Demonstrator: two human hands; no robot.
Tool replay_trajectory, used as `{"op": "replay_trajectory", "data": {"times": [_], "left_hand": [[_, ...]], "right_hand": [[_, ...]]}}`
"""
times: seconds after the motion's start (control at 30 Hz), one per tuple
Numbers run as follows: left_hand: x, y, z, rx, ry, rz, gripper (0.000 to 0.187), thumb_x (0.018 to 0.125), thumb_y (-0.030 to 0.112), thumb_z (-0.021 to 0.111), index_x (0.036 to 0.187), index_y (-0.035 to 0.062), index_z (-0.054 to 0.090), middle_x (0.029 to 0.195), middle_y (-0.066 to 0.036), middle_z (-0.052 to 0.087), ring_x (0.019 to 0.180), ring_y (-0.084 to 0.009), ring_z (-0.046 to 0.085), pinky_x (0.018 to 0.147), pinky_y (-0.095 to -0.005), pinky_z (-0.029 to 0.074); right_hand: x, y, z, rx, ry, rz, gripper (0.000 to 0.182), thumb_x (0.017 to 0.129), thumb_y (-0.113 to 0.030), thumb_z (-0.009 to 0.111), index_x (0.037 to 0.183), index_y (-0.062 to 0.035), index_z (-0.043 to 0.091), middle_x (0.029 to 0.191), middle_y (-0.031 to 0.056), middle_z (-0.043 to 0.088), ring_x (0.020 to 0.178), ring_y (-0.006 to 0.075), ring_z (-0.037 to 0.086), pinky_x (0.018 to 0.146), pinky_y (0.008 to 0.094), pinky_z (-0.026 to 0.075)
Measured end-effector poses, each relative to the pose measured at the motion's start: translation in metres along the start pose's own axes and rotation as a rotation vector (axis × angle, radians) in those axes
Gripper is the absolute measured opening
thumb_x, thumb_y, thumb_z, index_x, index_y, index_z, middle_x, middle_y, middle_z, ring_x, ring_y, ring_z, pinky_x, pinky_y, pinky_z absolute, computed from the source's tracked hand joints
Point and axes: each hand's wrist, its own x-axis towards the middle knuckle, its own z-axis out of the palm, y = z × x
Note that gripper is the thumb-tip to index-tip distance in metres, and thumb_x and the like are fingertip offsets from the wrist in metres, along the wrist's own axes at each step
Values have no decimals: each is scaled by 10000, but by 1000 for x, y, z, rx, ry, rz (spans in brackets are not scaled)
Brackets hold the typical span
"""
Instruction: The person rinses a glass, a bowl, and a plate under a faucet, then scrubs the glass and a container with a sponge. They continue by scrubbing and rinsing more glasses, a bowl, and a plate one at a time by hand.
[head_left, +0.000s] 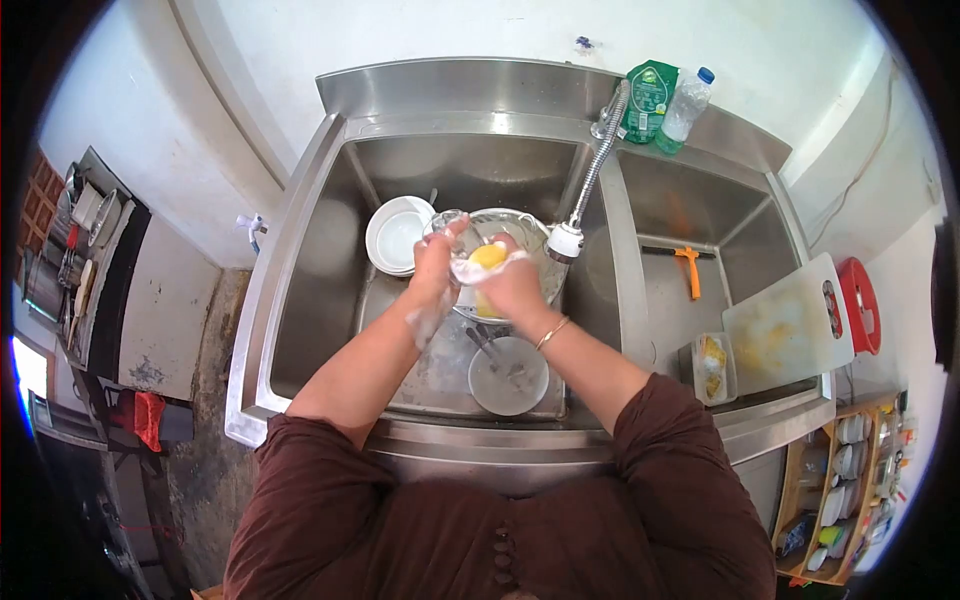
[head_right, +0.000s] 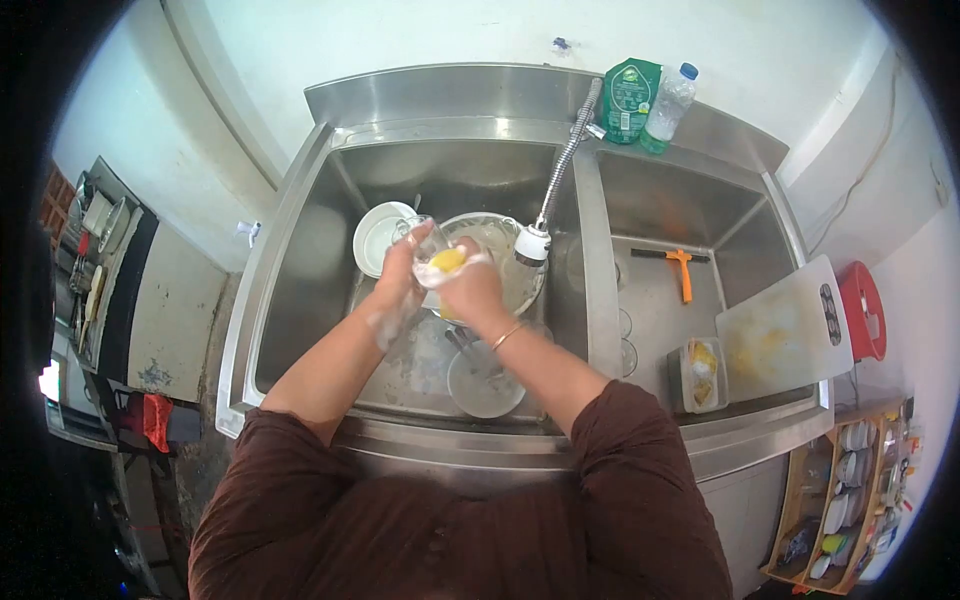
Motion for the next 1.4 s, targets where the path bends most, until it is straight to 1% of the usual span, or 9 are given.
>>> {"op": "replay_trajectory", "data": {"times": [0.13,0.2,0.4,0.47,0.6,0.77,1.07,1.3,1.4], "left_hand": [[10,16,-12,-265,-783,-637,311,886,389,446,988,110,539,915,-84,593,785,-254,593,804,-424,484],[-19,0,4,-346,-396,-141,296,884,354,437,980,98,552,904,-83,607,803,-261,598,794,-410,491],[-14,5,27,-338,-321,-305,382,857,363,414,995,39,561,917,-132,621,854,-263,605,810,-424,476],[10,-9,-8,-540,-849,-652,374,840,369,446,954,40,583,881,-131,623,819,-264,605,799,-427,478],[17,-11,5,-412,-489,-308,371,807,356,515,966,28,583,860,-135,623,775,-268,612,764,-391,504],[1,35,-2,-118,-606,-622,462,811,394,543,1091,27,527,976,-189,609,746,-277,641,614,-388,542],[-2,41,-18,264,-624,-728,563,789,417,555,1164,3,479,960,-217,606,588,-366,620,433,-420,511],[17,14,-14,-43,-202,-417,302,769,243,529,972,24,567,869,-153,619,756,-280,618,667,-419,516],[23,3,-22,-126,-178,-378,250,765,234,547,872,9,565,774,-111,595,670,-225,593,595,-346,493]], "right_hand": [[-34,-53,1,-418,265,-606,501,732,-301,650,1150,-63,511,1189,183,471,1089,358,464,867,492,364],[-28,-40,7,-552,216,-704,576,735,-370,625,1194,-56,479,1292,192,360,1183,394,343,931,545,264],[2,-35,-10,129,320,-57,510,773,-211,599,1215,-48,402,1074,192,505,1003,352,491,869,473,360],[-32,-51,3,-426,323,-643,501,735,-152,616,1179,-28,418,1033,188,521,1007,344,480,892,460,345],[3,-18,3,-357,473,-752,438,749,-116,591,1135,-3,416,991,195,513,947,353,503,869,428,373],[43,-14,-29,61,499,-137,497,727,-266,707,1018,56,465,897,178,561,784,261,574,711,328,462],[35,15,-51,286,-536,151,406,625,-239,778,893,21,617,838,74,634,717,143,591,648,258,466],[13,3,4,742,-139,393,338,678,-47,692,981,45,574,859,94,627,721,161,606,650,280,481],[-16,-5,26,395,-219,5,417,681,-72,675,1056,36,528,890,150,627,771,257,625,684,344,493]]}}
